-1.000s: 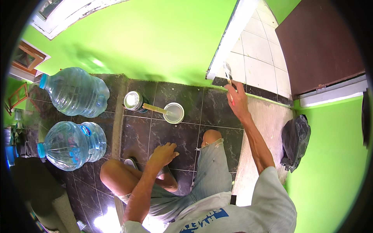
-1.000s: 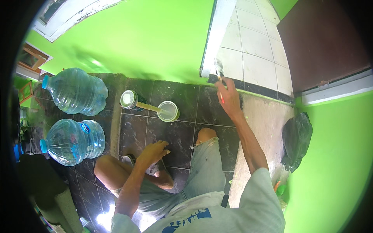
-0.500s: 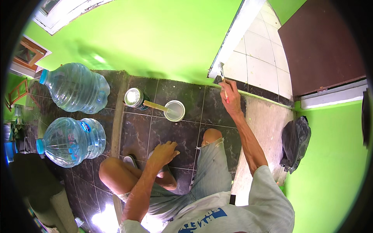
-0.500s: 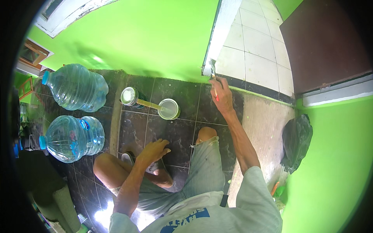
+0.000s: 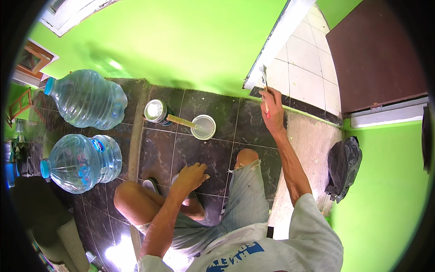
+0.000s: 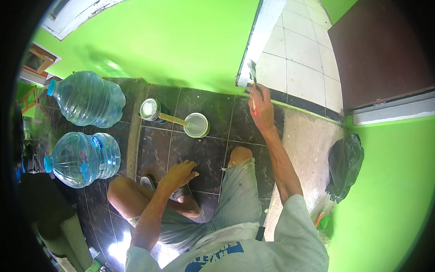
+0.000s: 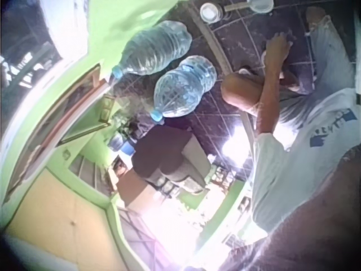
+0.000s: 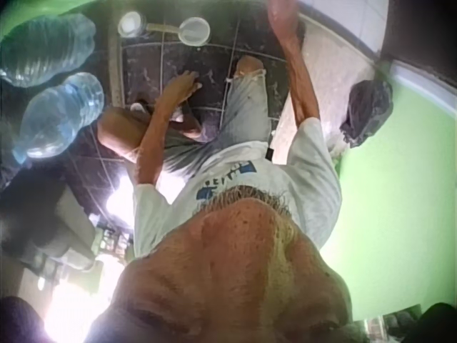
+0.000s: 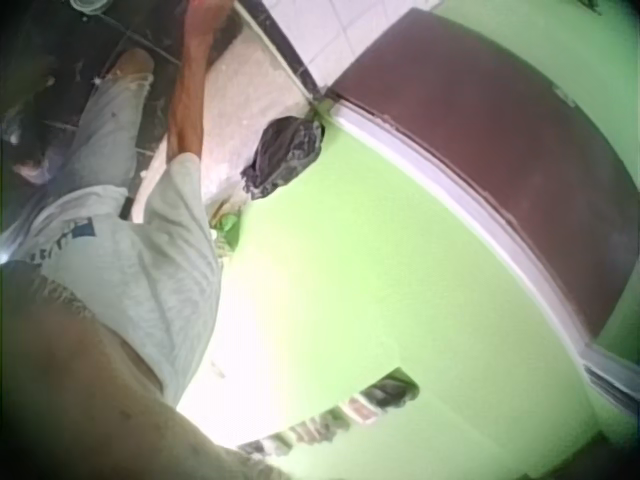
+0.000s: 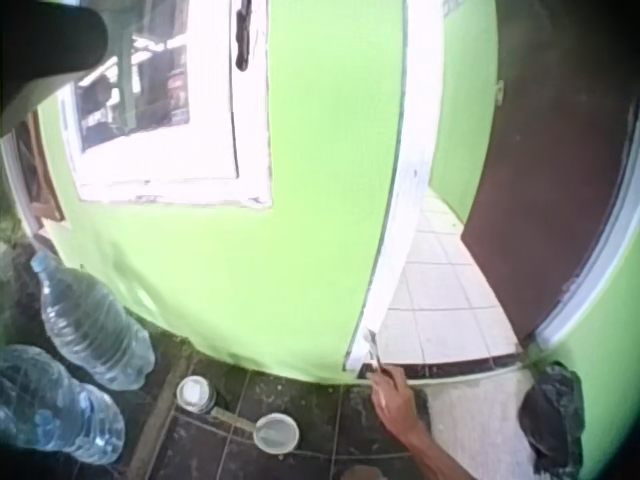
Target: The person sits on the floor and paints the white door frame with a brush, repeatedly dipping the brush into a paint can. The person works along the vertical and horizontal edges of the frame, applying white paint over the existing surface.
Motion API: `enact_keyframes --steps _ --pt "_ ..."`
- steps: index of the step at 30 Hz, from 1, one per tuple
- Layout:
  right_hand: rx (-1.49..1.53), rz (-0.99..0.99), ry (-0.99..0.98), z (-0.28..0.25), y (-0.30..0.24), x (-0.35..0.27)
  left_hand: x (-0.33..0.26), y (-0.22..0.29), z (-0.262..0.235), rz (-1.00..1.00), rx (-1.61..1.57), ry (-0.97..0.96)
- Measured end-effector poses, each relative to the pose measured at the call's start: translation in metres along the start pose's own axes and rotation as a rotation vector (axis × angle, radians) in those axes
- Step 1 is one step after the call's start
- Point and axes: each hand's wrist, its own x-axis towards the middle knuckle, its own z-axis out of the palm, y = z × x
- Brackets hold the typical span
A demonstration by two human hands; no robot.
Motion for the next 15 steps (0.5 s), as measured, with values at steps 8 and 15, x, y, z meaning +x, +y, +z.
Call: enact_keyframes --steps 8,15 --pt "0.354 0.275 -0.241 -0.004 -0.038 -0.034 -0.002 0.008 0.002 0.026 -0.004 0.040" --pt "0.477 0.331 -0.629 0.039 -0.089 -0.007 -0.006 0.016 0.016 0.110 0.011 0.164"
